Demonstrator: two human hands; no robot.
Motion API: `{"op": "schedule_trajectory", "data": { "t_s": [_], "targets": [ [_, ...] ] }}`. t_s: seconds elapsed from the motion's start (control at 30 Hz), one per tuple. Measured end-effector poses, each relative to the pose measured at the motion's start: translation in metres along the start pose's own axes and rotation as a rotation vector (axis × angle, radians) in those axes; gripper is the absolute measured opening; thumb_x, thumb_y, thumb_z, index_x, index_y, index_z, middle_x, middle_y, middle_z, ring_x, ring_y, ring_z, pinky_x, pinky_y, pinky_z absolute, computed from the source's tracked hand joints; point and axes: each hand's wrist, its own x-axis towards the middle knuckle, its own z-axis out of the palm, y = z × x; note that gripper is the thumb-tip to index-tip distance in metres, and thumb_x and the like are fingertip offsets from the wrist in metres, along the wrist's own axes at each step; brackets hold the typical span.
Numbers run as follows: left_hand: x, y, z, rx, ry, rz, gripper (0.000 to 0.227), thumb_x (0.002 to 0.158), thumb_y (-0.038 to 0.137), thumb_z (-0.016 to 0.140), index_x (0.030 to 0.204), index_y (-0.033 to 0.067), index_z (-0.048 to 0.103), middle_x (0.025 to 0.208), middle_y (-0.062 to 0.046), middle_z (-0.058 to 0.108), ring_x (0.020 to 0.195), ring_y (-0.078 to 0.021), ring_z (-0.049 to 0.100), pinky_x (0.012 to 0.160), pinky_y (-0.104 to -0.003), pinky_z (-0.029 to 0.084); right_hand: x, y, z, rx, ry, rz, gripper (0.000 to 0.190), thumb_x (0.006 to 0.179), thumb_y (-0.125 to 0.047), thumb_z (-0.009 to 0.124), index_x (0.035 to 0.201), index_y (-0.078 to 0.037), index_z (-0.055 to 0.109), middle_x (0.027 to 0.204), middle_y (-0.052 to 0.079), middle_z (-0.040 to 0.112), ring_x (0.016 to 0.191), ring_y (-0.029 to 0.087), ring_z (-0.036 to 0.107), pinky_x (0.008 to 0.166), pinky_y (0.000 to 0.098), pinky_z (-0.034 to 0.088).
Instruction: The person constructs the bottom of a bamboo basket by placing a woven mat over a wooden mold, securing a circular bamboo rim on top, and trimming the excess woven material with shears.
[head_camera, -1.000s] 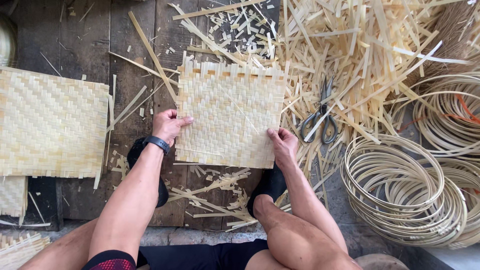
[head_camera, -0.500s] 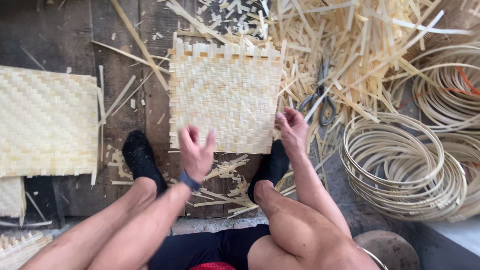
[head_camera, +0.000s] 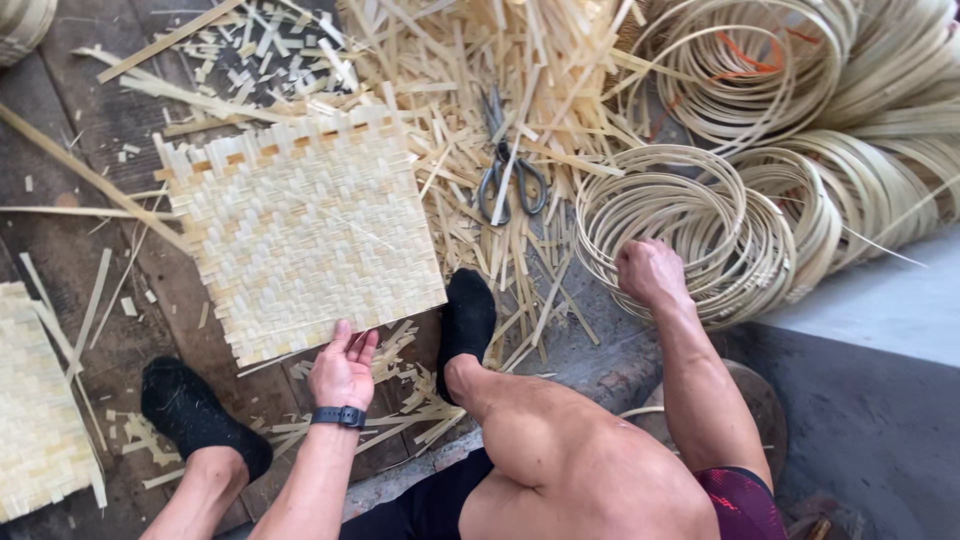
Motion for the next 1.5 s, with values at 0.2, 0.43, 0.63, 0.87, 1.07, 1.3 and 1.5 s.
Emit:
{"op": "schedule_trajectory", "data": {
  "t_s": [0.2,0.43,0.63,0.87,1.07,1.3,1.5],
  "targets": [
    [-0.023,0.001,0.015,0.139,-0.024,-0.096,0.027,0.09,0.025,0.077,0.104,0.0076,0.063,0.086,-0.007,0.066,0.08,-0.0205,0.067,0.073,-0.038,0.061,-0.011,0.008,-0.02,-0.108,0.452,-0.2,0.004,0.096,-0.007,0.061,0.094,-0.005,0.063,0.086,0.013,0.07,0.077,0.028,0.068,0.074,0.0446,0.052],
    [-0.1,0.011,0.093,0.736,-0.516,0.039,0.037,0.092,0.034,0.071,0.113,0.0035,0.066,0.093,-0.009,0.072,0.081,-0.0199,0.068,0.073,-0.035,0.057,-0.046,-0.033,-0.154,0.886,0.676,-0.291,0.012,0.113,-0.015,0.05,0.105,-0.006,0.051,0.078,0.001,0.053,0.062,0.009,0.05,0.051,0.0221,0.042],
    [-0.136,0.087,0.177,0.313,-0.816,0.28,0.056,0.093,0.055,0.055,0.129,0.013,0.06,0.102,0.005,0.067,0.092,-0.0064,0.062,0.079,-0.025,0.052,-0.046,-0.123,-0.22,1.733,0.074,-0.308,0.021,0.112,-0.025,0.052,0.1,-0.008,0.055,0.07,-0.004,0.041,0.053,0.007,0.034,0.043,0.0235,0.032],
    [-0.134,0.159,0.142,0.101,-0.806,0.152,0.03,0.101,0.036,0.065,0.097,0.0056,0.064,0.067,0.003,0.05,0.058,-0.0082,0.041,0.049,-0.024,0.03,-0.023,-0.203,-0.226,1.609,-0.285,-0.24,0.044,0.102,-0.041,0.054,0.085,-0.004,0.068,0.064,0.002,0.053,0.053,0.012,0.051,0.046,0.0278,0.043],
    [-0.123,0.196,0.124,-0.013,-0.772,0.14,0.037,0.102,0.031,0.066,0.072,0.0126,0.052,0.054,0.006,0.039,0.045,-0.0072,0.032,0.039,-0.023,0.025,-0.006,-0.235,-0.19,1.458,-0.526,-0.327,0.054,0.102,-0.045,0.063,0.066,-0.007,0.054,0.052,-0.001,0.039,0.042,0.008,0.032,0.036,0.025,0.026],
    [-0.16,0.215,0.13,0.389,-0.737,0.141,0.032,0.099,0.03,0.058,0.072,0.0124,0.059,0.059,0.0,0.058,0.05,-0.0101,0.048,0.046,-0.025,0.038,-0.014,-0.243,-0.18,1.612,-0.539,-0.309,0.048,0.098,-0.042,0.064,0.065,-0.008,0.056,0.053,-0.002,0.039,0.045,0.009,0.033,0.04,0.0249,0.026],
    [-0.152,0.217,0.152,0.746,-0.707,0.233,0.038,0.094,0.028,0.072,0.062,0.0147,0.056,0.046,0.007,0.043,0.036,-0.006,0.03,0.034,-0.023,0.023,-0.01,-0.245,-0.17,1.496,-0.468,-0.261,0.054,0.099,-0.039,0.069,0.06,-0.015,0.04,0.052,-0.005,0.032,0.044,0.009,0.032,0.037,0.0245,0.022]
  ]
}}
